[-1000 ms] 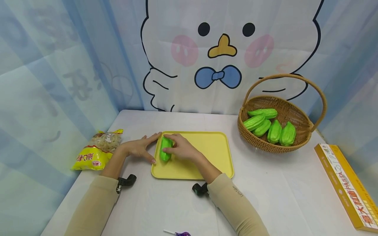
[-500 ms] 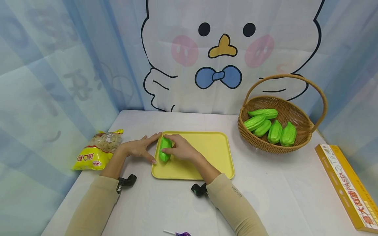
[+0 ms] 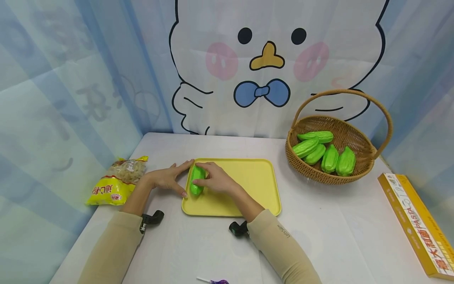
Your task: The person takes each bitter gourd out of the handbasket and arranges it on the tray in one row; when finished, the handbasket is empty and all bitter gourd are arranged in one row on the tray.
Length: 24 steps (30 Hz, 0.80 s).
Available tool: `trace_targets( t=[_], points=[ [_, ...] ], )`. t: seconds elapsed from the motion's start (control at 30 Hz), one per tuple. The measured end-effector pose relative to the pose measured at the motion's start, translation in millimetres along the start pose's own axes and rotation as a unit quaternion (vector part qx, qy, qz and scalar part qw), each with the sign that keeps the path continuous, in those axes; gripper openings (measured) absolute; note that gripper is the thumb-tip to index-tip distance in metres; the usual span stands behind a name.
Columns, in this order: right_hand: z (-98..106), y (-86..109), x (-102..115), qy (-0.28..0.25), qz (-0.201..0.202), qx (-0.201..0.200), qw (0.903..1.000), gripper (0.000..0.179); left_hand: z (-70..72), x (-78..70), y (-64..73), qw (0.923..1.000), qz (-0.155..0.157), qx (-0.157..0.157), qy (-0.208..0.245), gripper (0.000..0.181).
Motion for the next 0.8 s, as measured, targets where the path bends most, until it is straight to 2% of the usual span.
trace_targets(
  t=[0.13,0.27,0.47,0.7,0.8],
  points=[
    [6,5.9,3,0.017,-0.004,-0.01,0.9998,0.071,-1.0,0.3,-0.9,1.0,0.006,0.004,0.007,0.137],
    [17,16.6,12,0.048,0.013,-0.026,0.9984,0.068,-0.1,1.7,-1.6,0.9999,0.013,0.002,-0.003,0.136],
    [50,43.2,26,0.074,0.051,-0.087,0.9921,0.064,-0.6,3.3,-3.7,0.9997,0.009,-0.002,-0.021,0.136],
    [101,72.3,39,0.117,0.089,-0.189,0.9709,0.06,0.5,2.9,-1.4,0.9998,0.001,-0.003,-0.019,0.138],
    [122,82.5,42,0.112,0.103,-0.222,0.963,0.059,0.1,0.2,-1.7,0.9999,-0.006,-0.001,-0.012,0.137]
  ],
)
Point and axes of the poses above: each hand's wrist, its own y-axis away from the middle knuckle, its own z-axis out of the back of the hand, x = y × z, the point moved 8 cm from there along -y, towards the middle knuckle, and after that the axes turned 2 degrees about -x, right-handed, at the moved point
